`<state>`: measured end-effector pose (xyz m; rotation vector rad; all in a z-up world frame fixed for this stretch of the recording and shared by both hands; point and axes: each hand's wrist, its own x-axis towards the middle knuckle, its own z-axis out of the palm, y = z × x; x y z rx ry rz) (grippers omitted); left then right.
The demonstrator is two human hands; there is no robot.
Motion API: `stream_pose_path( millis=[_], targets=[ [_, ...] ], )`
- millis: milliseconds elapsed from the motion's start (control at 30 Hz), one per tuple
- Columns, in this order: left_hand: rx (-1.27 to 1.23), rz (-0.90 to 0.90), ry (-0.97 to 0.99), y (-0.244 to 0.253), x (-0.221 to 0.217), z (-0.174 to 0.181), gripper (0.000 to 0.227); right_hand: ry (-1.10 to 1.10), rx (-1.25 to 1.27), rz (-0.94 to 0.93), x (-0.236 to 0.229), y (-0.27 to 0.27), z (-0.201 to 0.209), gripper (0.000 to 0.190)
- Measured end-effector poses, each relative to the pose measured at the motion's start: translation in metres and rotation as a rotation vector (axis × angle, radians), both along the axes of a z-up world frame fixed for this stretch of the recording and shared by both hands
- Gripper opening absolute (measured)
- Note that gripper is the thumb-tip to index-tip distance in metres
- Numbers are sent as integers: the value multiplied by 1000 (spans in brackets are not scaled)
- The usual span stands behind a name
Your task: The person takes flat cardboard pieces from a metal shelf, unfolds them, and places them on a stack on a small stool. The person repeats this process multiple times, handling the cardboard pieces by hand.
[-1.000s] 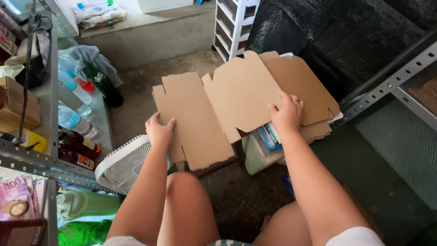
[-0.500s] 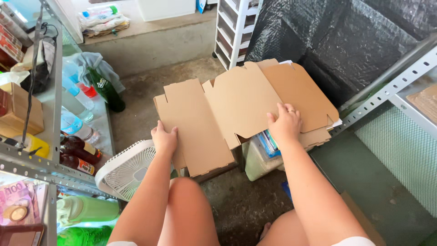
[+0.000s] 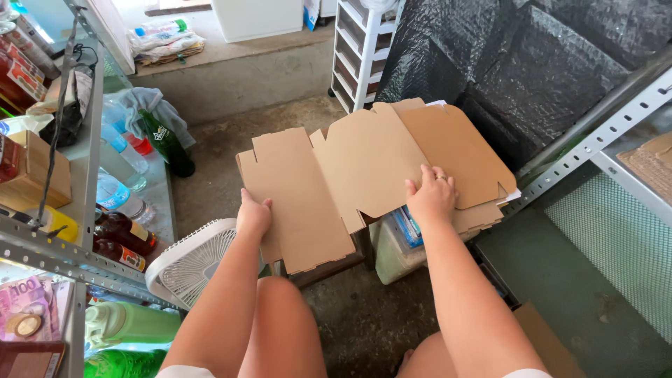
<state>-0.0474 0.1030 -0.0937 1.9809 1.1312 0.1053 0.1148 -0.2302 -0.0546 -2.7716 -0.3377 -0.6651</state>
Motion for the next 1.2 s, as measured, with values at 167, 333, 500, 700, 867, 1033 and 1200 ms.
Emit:
stream_pose_path(
  millis=[167, 333, 500, 700, 867, 1033, 1200],
  targets=[
    [-82, 40, -16, -7, -3, 10, 86, 91, 0, -3, -1, -1, 2, 55],
    [182, -169, 340, -5, 8, 17, 62, 161, -31, -41, -2, 0, 6, 58],
    [497, -145, 485, -11, 25, 23, 42, 157, -39, -27, -5, 1, 8, 59],
    [601, -325, 442, -46, 25, 26, 58, 111, -44, -18, -4, 0, 7, 56],
    [413, -391, 510, -90, 11, 75, 117, 96, -50, -5, -2, -1, 2, 56],
    [401, -365, 462, -85, 37, 39, 101, 127, -53, -4, -4, -2, 6, 53],
    [412, -361, 466, -87, 56, 22, 81, 129, -60, 3, -6, -2, 9, 53]
  ],
)
